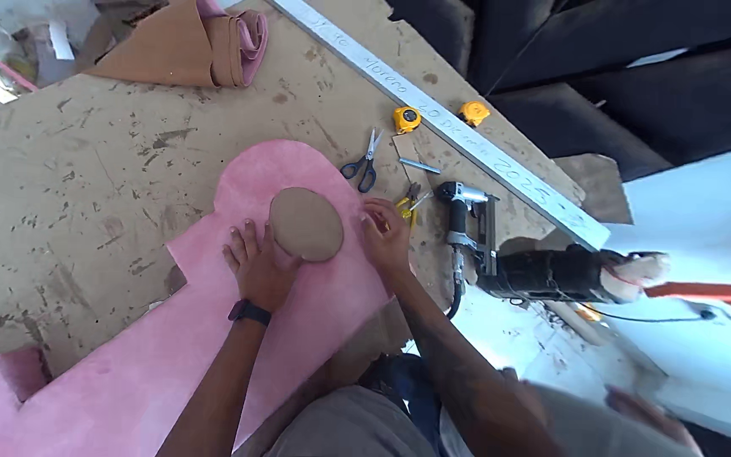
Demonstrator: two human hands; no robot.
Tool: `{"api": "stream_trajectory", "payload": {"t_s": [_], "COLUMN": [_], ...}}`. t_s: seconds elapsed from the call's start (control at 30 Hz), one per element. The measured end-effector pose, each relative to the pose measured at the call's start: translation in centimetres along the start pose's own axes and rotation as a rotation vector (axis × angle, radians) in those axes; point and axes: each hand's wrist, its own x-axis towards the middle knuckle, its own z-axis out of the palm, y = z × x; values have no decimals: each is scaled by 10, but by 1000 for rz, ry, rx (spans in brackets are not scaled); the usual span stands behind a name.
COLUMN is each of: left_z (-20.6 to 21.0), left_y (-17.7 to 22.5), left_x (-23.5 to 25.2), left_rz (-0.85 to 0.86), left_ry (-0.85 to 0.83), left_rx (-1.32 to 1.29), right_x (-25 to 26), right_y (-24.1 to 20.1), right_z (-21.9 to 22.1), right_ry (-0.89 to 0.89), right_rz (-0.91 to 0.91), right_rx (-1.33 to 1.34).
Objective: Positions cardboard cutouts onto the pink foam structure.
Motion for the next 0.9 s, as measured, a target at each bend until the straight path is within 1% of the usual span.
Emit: {"api": "stream_trajectory", "payload": {"t_s": [0.07, 0.17, 0.23, 0.3, 0.4, 0.5, 0.57, 0.77, 0.83, 0.9], "left_z": [-1, -6, -11, -11, -5, -2, -4, -7, -9, -11], "left_y": [-21, -69, -99, -119, -121, -115, -115, -108, -108, -109], "left_x": [-3, -5, -10, -18, -17, -14, -15, -13, -14, -12], "left_rz": [81, 226, 272, 263, 235, 211, 211, 177, 167, 167], "left_ry": [-12, 5, 72, 141, 197, 206, 214, 242, 226, 224], "left_rx": [-69, -150, -209, -282, -305, -285, -300, -292, -279, -269], "right_x": [-12, -42, -71, -105, -155, -183, -190, -192, -197, -209], "right_y": [-4, -14, -24, -42, -72, -73, -70, -69, -80, -105], "right_z": [3, 10, 16, 24, 39, 61, 68, 70, 77, 90], "right_ry": [105, 237, 239, 190, 103, 111, 125, 150, 111, 26], "right_rz": [11, 79, 88, 77, 30, -29, -54, -96, -61, -6], "right_rx": [-34, -18, -106, -223, -312, -377, -400, -450, -460, -471]}}
